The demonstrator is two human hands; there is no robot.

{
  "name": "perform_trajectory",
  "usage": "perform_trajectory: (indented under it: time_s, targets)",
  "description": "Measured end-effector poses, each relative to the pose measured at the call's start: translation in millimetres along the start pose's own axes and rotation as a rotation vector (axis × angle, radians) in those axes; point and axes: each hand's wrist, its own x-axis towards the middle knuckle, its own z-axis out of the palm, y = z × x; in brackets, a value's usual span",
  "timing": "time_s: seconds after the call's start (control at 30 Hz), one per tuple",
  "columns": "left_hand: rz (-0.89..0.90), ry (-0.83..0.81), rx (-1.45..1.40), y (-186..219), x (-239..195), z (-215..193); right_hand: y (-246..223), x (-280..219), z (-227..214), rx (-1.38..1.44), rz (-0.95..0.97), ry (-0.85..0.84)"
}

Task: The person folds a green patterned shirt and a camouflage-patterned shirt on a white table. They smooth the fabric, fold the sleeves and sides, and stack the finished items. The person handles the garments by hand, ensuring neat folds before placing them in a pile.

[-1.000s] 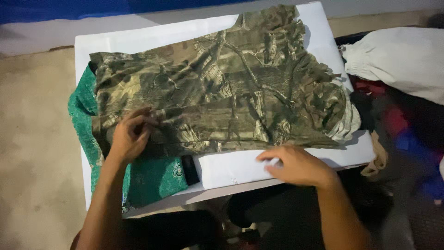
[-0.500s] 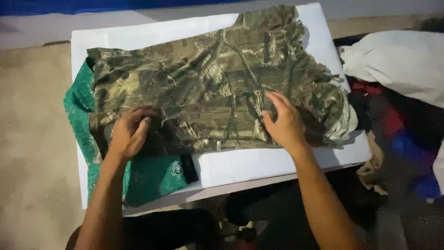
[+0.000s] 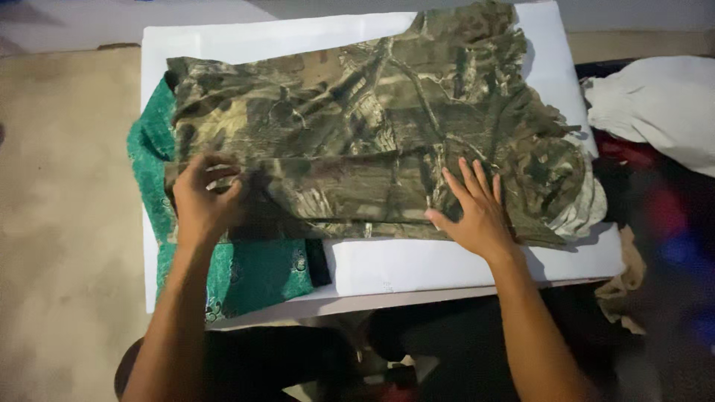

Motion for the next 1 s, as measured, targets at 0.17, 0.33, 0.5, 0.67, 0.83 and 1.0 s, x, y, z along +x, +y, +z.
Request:
perform_trajectory:
  time_s: [0.17, 0.33, 0.5, 0.67, 0.83, 1.0]
  targets:
    - [-0.086, -0.073, 0.816, 24, -25, 13, -14, 1, -4, -0.035, -0.003, -0.016]
    - [-0.01, -0.035, 0.861, 25, -33, 22, -23, 1, -3, -0.072, -0.041, -0.014]
    - [-0.017, -0.018, 0.801, 8, -36, 23, -22, 0, 4, -0.007, -0.093, 0.001]
    - [0.005, -0.013, 0.674, -2, -39, 31, -23, 2, 20, -0.046, -0.083, 0.02]
    - [-0.239, -0.107, 0.116, 16, -30, 50, -26, 1, 20, -0.034, -0.083, 0.037]
    - [0.066, -0.125, -0.129, 60, -30, 130, -26, 0, 13, -0.008, -0.089, 0.043]
